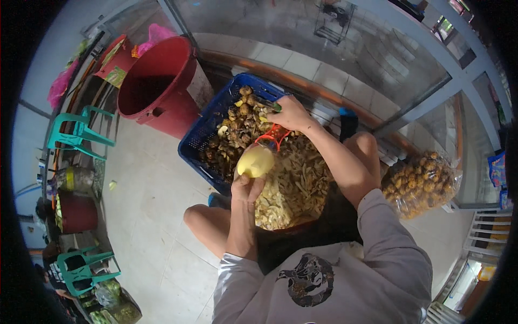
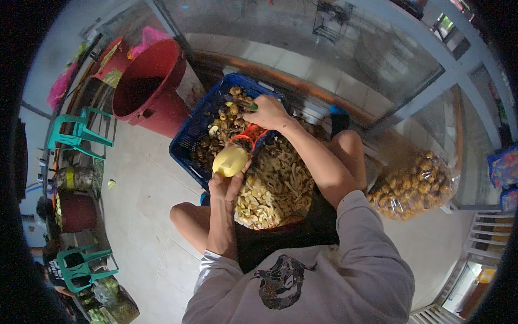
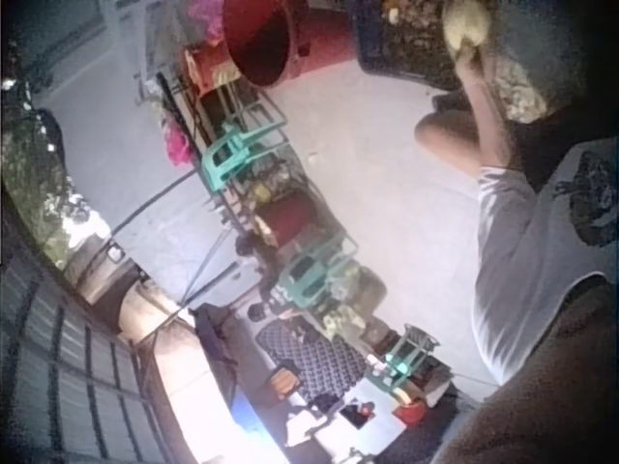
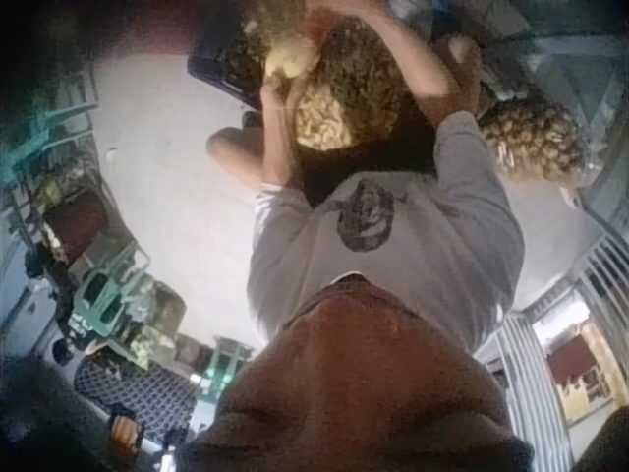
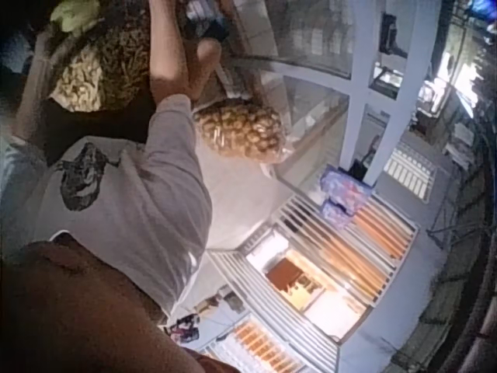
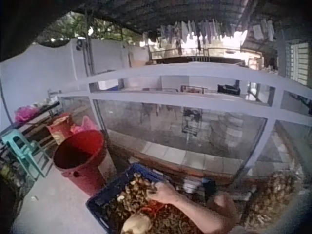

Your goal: The person peels potatoes using a red peeler over a blue crate filled with potato peels.

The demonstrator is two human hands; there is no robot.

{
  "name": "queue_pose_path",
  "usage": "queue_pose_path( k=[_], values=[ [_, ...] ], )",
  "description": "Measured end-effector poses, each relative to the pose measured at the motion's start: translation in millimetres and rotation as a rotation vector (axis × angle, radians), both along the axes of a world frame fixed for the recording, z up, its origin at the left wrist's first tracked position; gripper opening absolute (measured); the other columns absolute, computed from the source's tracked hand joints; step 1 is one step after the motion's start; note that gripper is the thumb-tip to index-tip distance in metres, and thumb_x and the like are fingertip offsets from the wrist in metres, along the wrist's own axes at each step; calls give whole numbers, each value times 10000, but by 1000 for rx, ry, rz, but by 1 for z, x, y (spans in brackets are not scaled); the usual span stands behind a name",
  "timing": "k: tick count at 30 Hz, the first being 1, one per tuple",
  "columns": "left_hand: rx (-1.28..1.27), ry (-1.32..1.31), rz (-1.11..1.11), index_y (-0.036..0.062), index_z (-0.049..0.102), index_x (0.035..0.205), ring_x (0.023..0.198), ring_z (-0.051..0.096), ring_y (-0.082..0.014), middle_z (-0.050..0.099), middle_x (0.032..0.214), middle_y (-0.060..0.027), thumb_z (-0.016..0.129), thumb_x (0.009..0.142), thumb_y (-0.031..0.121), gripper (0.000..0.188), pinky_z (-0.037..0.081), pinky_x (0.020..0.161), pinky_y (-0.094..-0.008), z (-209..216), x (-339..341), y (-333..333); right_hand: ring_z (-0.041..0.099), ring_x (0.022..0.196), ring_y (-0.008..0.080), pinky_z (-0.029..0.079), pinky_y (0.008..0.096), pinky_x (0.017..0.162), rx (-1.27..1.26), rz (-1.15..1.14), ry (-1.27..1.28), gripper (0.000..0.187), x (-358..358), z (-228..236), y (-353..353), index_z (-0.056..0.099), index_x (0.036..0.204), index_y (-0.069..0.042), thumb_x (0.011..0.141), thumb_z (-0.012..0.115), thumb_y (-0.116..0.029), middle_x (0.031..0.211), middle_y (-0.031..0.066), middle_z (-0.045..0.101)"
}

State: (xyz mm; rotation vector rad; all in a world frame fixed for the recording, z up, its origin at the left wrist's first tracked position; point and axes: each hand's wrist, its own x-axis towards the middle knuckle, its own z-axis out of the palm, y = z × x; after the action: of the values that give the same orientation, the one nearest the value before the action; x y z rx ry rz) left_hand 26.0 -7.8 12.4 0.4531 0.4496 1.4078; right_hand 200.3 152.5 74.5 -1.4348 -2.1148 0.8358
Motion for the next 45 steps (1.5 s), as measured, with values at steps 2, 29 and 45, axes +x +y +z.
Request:
queue_pose_path(
  k=[2, 29, 45],
  values=[
    [-47, -119, -22, 2, 450, 1344, 1240, 518, -318, 539, 1303, -152, 914, 571, 308, 952, 412, 1064, -492, -3, -2, -2, 579, 526, 253, 450, 431, 551, -107, -15, 122, 437, 1, -36, 12, 573, 635, 74, 714, 728, -327, 549, 149, 563],
    [-3, 265, 15, -43, 398, 1337, 1142, 583, -241, 576, 1232, -116, 971, 454, 381, 1135, 484, 986, -370, 24, -1, 4, 609, 630, 331, 475, 441, 672, 359, 99, -23, 309, -9, 45, -24, 653, 658, -4, 691, 713, -306, 602, 164, 601],
    [-30, -39, 17, -46, 372, 1378, 1197, 538, -288, 534, 1310, -152, 940, 511, 438, 1144, 416, 1051, -450, 10, 2, -3, 551, 543, 194, 434, 397, 553, -25, -68, 62, 316, 7, 16, 4, 621, 670, 15, 714, 719, -282, 605, 116, 591]
  ],
)
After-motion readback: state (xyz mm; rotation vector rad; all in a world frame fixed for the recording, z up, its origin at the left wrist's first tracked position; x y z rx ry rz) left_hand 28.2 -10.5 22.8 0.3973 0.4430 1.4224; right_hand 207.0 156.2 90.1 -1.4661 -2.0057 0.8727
